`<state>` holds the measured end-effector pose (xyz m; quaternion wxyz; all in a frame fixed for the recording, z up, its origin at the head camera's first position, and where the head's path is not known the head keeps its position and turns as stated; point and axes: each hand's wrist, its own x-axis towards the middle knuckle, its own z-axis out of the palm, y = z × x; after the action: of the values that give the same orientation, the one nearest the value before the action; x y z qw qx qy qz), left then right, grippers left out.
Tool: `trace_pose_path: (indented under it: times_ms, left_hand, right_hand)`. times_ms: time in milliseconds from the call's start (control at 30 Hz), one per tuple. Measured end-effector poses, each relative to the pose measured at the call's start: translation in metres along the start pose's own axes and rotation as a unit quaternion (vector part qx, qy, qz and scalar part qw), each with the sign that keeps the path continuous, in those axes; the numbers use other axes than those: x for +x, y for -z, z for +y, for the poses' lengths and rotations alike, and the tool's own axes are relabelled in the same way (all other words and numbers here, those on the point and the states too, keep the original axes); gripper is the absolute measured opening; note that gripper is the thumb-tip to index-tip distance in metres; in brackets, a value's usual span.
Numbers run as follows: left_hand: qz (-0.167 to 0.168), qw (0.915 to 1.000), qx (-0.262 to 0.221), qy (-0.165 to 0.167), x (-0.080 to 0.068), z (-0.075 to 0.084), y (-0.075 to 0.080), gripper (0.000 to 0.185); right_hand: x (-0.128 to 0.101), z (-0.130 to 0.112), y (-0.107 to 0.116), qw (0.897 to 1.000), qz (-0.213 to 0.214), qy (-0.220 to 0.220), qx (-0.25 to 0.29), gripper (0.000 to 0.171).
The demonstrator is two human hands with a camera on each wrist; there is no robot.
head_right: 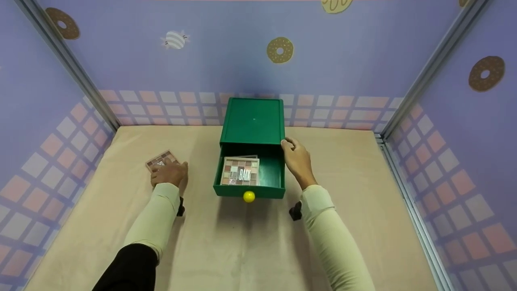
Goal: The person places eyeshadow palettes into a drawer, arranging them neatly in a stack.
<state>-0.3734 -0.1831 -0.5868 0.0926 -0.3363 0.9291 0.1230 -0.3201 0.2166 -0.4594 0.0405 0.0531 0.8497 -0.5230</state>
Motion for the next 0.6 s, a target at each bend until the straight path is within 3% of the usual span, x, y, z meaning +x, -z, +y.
trace_pose_path:
  times_ms: [233,600]
  left_hand:
    - [0.019,0.9995,0.022,-0.006,0.0022,-0.0011,0.0033,0.084]
    - [0.045,0.999,-0.001,-0.002,0.008,0.0003,-0.0031,0.071]
  right_hand:
    - [0.0005,-0.0013,-0.0006,1.0,0.001,0.002,0.01,0.063]
    - [0.0016,-0.0006,0.0013,1.0,0.001,0.0,0.005,0.063]
